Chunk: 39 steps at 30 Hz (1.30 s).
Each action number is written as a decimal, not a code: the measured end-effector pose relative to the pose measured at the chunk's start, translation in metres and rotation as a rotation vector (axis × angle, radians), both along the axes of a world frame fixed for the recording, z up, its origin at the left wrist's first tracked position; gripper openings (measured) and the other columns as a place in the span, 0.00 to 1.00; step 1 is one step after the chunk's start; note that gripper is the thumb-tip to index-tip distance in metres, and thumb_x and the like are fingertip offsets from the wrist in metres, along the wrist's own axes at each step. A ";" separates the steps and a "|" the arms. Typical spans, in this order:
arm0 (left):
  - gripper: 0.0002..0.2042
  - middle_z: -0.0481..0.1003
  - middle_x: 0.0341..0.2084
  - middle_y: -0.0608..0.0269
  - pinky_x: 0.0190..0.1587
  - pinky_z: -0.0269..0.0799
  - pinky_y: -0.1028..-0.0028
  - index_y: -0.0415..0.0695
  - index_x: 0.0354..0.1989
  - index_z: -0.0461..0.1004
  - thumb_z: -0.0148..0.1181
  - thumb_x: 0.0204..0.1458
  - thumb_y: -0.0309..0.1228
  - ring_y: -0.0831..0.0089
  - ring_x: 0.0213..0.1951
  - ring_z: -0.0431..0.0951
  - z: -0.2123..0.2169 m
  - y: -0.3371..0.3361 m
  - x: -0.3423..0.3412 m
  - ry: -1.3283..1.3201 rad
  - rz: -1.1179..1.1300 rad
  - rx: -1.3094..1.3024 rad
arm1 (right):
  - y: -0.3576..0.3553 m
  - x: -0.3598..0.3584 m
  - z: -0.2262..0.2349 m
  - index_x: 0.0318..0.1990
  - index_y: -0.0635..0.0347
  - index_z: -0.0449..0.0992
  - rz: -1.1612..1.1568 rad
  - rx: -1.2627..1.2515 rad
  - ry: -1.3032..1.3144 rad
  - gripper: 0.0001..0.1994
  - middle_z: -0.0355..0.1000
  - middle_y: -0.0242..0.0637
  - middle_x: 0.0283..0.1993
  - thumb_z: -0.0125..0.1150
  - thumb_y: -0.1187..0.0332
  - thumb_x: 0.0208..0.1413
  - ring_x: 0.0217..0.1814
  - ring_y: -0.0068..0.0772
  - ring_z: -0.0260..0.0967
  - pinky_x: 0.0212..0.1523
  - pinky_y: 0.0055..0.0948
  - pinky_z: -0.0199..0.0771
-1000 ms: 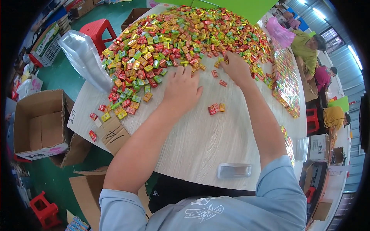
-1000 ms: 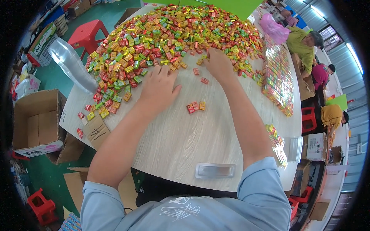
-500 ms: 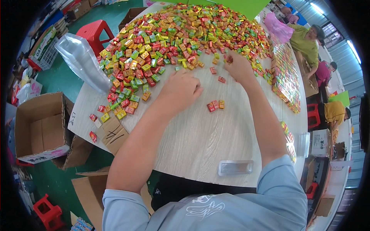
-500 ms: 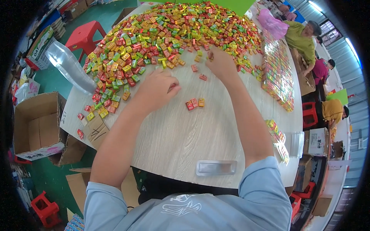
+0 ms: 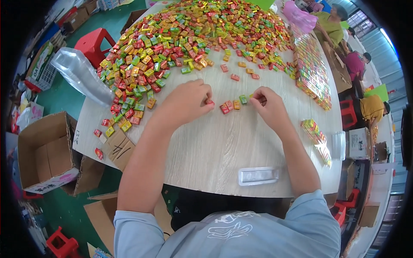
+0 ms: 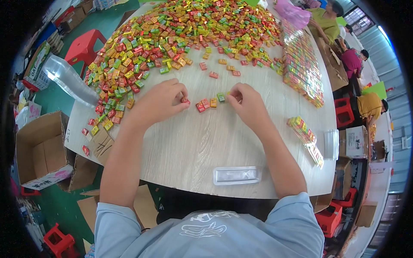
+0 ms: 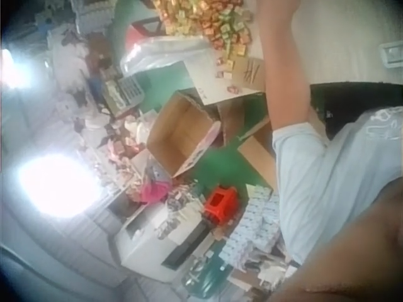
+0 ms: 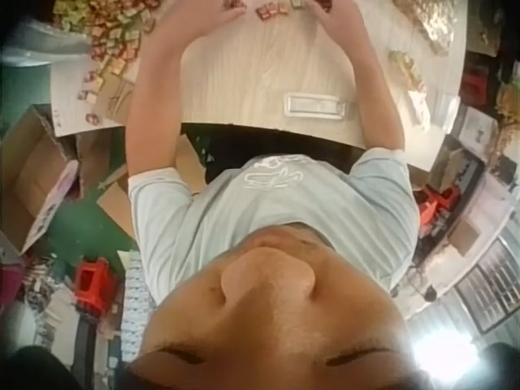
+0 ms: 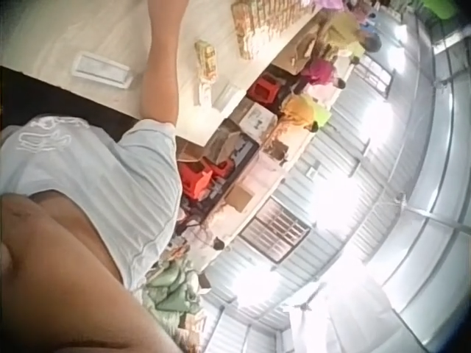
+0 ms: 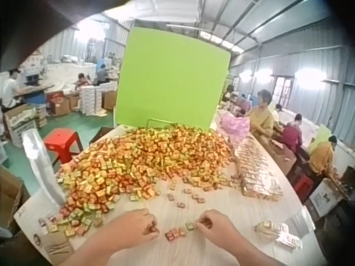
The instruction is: Sorting and stacking small colorful rectangular packages into neat rows on a table.
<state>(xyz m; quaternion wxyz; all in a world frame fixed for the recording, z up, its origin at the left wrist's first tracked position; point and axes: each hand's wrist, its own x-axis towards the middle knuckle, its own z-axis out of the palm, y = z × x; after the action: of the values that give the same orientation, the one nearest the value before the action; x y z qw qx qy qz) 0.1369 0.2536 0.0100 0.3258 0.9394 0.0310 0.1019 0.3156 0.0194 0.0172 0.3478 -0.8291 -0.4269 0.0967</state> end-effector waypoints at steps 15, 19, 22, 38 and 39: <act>0.19 0.76 0.45 0.52 0.50 0.77 0.61 0.40 0.52 0.74 0.69 0.54 0.32 0.59 0.46 0.81 0.003 -0.014 -0.002 0.084 -0.101 -0.022 | 0.020 0.001 0.017 0.48 0.65 0.77 0.126 -0.150 -0.077 0.09 0.75 0.39 0.45 0.61 0.68 0.67 0.44 0.33 0.74 0.47 0.32 0.75; 0.19 0.76 0.45 0.52 0.49 0.77 0.60 0.40 0.51 0.73 0.69 0.54 0.31 0.57 0.45 0.81 -0.005 -0.015 0.001 0.068 -0.097 -0.010 | 0.046 0.020 0.011 0.49 0.63 0.78 0.138 -0.050 -0.133 0.09 0.76 0.39 0.46 0.61 0.68 0.66 0.46 0.34 0.74 0.49 0.33 0.75; 0.17 0.76 0.44 0.51 0.49 0.76 0.59 0.39 0.50 0.73 0.68 0.53 0.29 0.55 0.46 0.81 -0.009 -0.012 0.002 0.004 -0.108 0.056 | 0.061 0.027 -0.001 0.48 0.61 0.78 0.195 -0.041 -0.215 0.08 0.75 0.39 0.46 0.62 0.70 0.65 0.48 0.37 0.75 0.49 0.35 0.75; 0.22 0.81 0.42 0.46 0.51 0.77 0.56 0.38 0.51 0.75 0.70 0.46 0.31 0.49 0.48 0.81 0.011 0.003 -0.014 0.227 -0.018 -0.045 | 0.069 -0.043 0.021 0.37 0.60 0.78 0.534 0.003 -0.283 0.06 0.74 0.39 0.37 0.69 0.74 0.53 0.43 0.44 0.73 0.47 0.39 0.72; 0.23 0.81 0.42 0.46 0.51 0.77 0.56 0.37 0.51 0.75 0.71 0.46 0.32 0.49 0.48 0.81 0.014 0.002 -0.014 0.255 -0.011 -0.061 | 0.066 -0.049 0.018 0.37 0.60 0.78 0.529 0.007 -0.281 0.06 0.74 0.39 0.37 0.69 0.74 0.53 0.43 0.44 0.73 0.47 0.39 0.72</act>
<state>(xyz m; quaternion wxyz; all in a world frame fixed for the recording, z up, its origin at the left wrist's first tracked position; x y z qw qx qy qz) 0.1231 0.2552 0.0243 0.3480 0.9346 0.0700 -0.0214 0.2664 0.0857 0.0352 0.2510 -0.6930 -0.6726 0.0667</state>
